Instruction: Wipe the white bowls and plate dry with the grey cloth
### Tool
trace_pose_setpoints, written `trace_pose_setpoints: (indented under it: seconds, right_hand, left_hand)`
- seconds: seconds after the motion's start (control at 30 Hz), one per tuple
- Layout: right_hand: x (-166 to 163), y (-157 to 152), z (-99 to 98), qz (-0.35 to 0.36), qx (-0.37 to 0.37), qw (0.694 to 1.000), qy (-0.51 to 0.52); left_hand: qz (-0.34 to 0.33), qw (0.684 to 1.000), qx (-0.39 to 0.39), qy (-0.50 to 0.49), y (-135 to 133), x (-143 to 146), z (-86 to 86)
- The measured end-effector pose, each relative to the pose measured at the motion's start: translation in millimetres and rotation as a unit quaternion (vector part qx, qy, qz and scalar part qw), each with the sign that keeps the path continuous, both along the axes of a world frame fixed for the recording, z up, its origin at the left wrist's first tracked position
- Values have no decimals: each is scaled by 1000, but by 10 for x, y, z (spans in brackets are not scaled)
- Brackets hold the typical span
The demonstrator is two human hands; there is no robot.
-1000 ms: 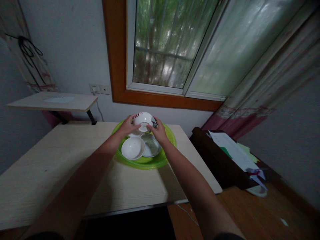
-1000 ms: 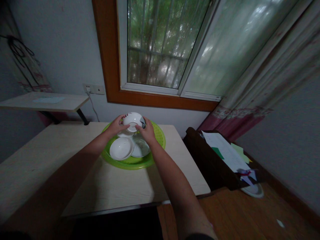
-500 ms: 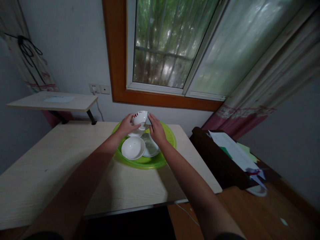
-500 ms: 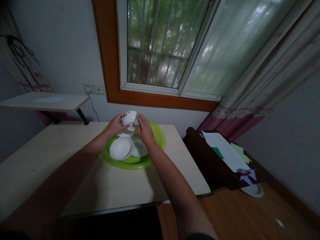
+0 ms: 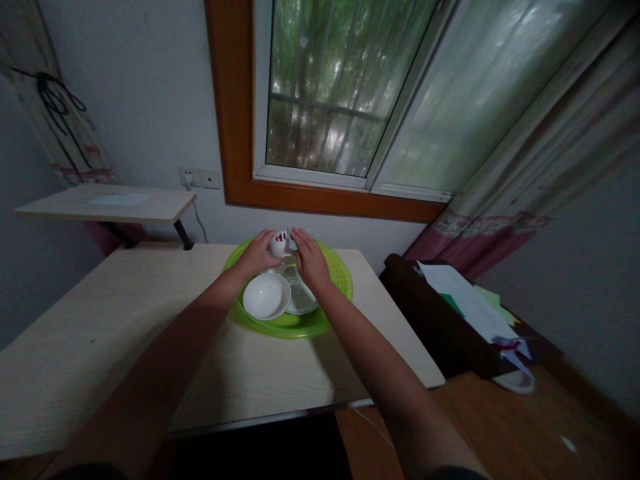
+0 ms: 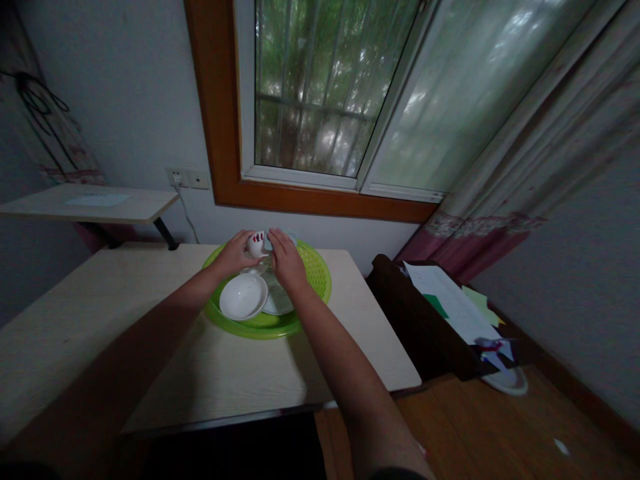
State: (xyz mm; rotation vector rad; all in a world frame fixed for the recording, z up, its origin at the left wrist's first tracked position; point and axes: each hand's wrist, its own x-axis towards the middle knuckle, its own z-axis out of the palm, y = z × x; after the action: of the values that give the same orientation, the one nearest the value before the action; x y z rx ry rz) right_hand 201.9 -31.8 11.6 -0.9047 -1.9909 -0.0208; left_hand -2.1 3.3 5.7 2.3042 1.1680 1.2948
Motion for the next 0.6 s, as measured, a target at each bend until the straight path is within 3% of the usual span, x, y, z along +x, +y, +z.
trace_pose_setpoints:
  seconds: [0.3, 0.6]
  right_hand:
    - [130, 151, -102, -77, -72, 985, 135]
    - [145, 188, -145, -95, -103, 982, 130]
  left_hand:
    - [22, 1000, 15, -11, 33, -46, -25]
    - [25, 998, -19, -46, 77, -58, -82]
